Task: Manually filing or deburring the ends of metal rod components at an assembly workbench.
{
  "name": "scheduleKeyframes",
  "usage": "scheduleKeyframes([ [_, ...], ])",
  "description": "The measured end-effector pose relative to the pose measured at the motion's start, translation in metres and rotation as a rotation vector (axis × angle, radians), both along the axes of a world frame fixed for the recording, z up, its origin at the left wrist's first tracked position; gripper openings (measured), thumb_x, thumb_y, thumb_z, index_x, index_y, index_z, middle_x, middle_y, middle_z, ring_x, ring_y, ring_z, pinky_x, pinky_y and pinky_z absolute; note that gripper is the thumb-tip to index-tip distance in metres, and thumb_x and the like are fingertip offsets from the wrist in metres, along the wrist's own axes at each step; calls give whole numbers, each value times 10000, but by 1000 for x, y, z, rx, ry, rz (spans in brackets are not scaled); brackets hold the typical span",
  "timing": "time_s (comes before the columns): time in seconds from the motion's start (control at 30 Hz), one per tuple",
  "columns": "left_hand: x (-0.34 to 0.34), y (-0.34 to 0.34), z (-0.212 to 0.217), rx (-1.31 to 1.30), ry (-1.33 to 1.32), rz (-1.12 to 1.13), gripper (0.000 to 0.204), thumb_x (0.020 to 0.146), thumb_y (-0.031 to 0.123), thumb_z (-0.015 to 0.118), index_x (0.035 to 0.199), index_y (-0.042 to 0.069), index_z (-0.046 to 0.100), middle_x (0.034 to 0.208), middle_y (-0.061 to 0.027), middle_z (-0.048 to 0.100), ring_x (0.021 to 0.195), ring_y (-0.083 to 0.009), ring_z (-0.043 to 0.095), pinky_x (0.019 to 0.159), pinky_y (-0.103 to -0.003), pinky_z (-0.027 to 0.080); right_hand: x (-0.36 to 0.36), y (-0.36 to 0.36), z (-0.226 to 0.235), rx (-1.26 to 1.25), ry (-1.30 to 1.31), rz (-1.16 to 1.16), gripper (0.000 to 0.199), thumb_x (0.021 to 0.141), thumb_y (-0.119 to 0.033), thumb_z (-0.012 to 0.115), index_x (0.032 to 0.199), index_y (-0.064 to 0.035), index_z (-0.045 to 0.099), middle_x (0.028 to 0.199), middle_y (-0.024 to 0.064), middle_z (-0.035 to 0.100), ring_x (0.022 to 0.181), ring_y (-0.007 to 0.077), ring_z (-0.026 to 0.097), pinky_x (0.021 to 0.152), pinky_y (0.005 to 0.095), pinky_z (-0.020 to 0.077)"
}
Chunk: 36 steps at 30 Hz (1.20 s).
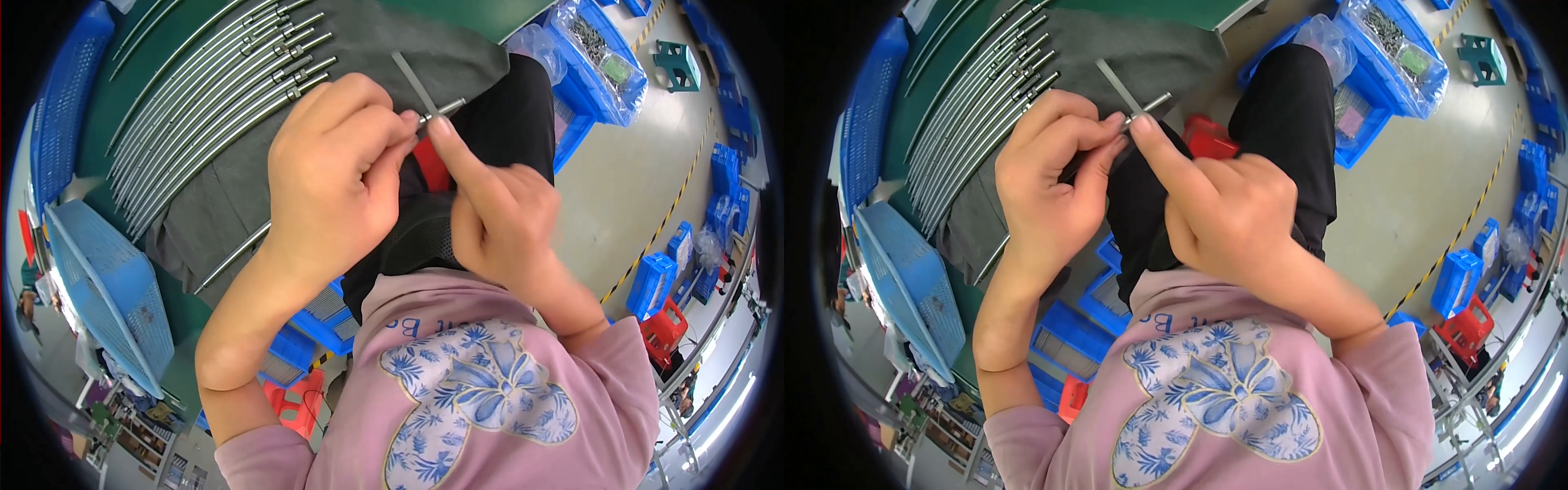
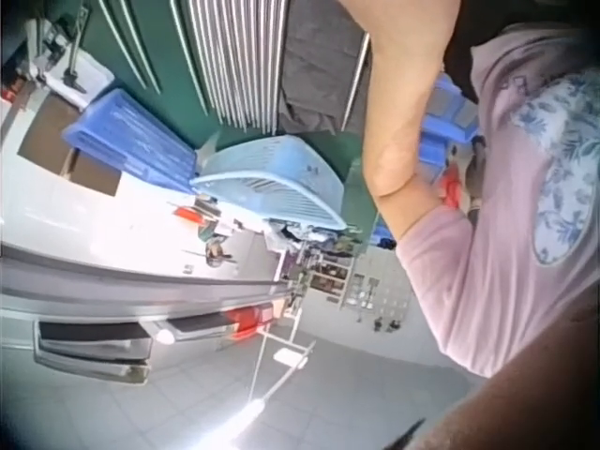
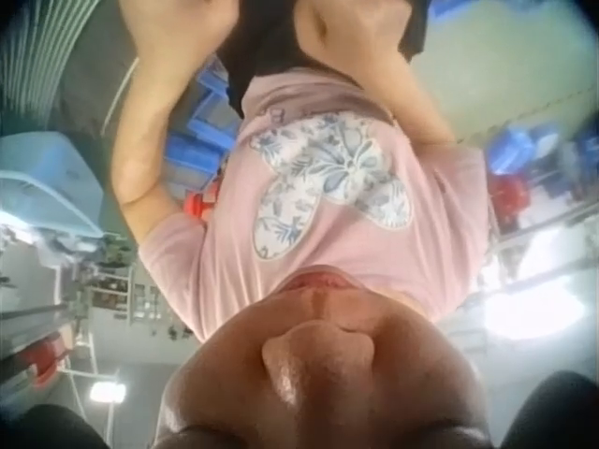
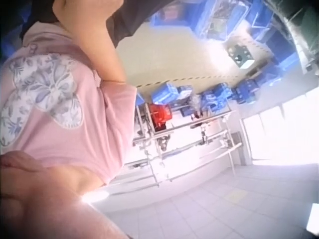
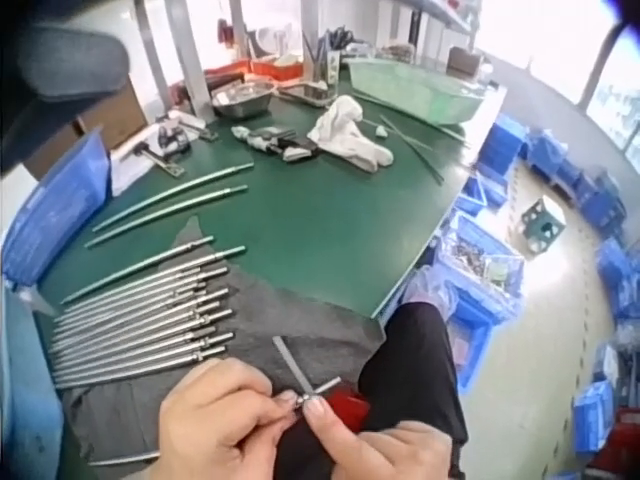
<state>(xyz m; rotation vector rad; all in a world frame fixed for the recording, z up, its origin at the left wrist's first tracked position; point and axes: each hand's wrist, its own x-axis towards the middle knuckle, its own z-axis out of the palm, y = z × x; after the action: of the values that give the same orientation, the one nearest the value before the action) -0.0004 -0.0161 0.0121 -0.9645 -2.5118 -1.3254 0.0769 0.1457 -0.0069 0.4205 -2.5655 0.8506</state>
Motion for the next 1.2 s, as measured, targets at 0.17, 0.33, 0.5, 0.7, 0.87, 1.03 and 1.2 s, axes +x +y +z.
scheduleKeyframes([
  [0.17,0,1,-1,36,-15,-2,146,661,-58,701,713,20,589,728,-75,536,635,-269,519,557,-358,415,22,-3,-28,-28,44,-86,593,582,7,582,1167,-26,673,490,-7,352,382,141,361,400,295,305],
  [0.33,0,-3,0,1,-5,-16,146,652,-54,698,720,17,589,732,-76,530,646,-275,529,567,-365,423,5,-12,-36,-57,204,-95,583,567,21,564,1137,-8,684,491,-6,356,381,138,355,400,273,294],
  [0.5,-2,-2,4,-35,42,-58,152,687,-114,702,745,-30,590,736,-89,555,618,-196,546,557,-264,445,-10,-10,-47,-70,327,-80,545,591,42,570,1124,10,679,499,1,368,386,144,358,398,287,317],
  [0.7,-3,-1,5,-34,7,-63,156,680,-115,699,737,-33,580,730,-92,553,621,-211,550,566,-273,451,5,3,-70,-99,223,-23,526,622,25,574,1134,-19,684,517,-5,367,406,138,365,417,274,318],
  [0.87,-3,-2,3,2,44,-37,168,668,-110,702,727,-20,574,721,-91,542,616,-221,544,551,-282,435,-18,-2,-38,-141,266,32,545,623,48,572,1156,-7,673,515,0,406,396,146,368,416,275,309],
  [1.03,-1,-1,5,-55,-17,-58,168,668,-126,695,735,-29,575,725,-92,548,627,-212,555,563,-272,448,5,12,-10,-176,39,24,527,655,76,569,1165,-14,667,499,33,495,370,166,426,404,287,338],
  [1.2,-2,-1,1,-11,27,-11,151,656,-71,691,723,1,575,728,-89,535,652,-257,546,575,-328,438,15,7,-10,-56,26,6,605,588,45,565,1186,9,650,469,2,387,359,161,380,401,284,321],
])
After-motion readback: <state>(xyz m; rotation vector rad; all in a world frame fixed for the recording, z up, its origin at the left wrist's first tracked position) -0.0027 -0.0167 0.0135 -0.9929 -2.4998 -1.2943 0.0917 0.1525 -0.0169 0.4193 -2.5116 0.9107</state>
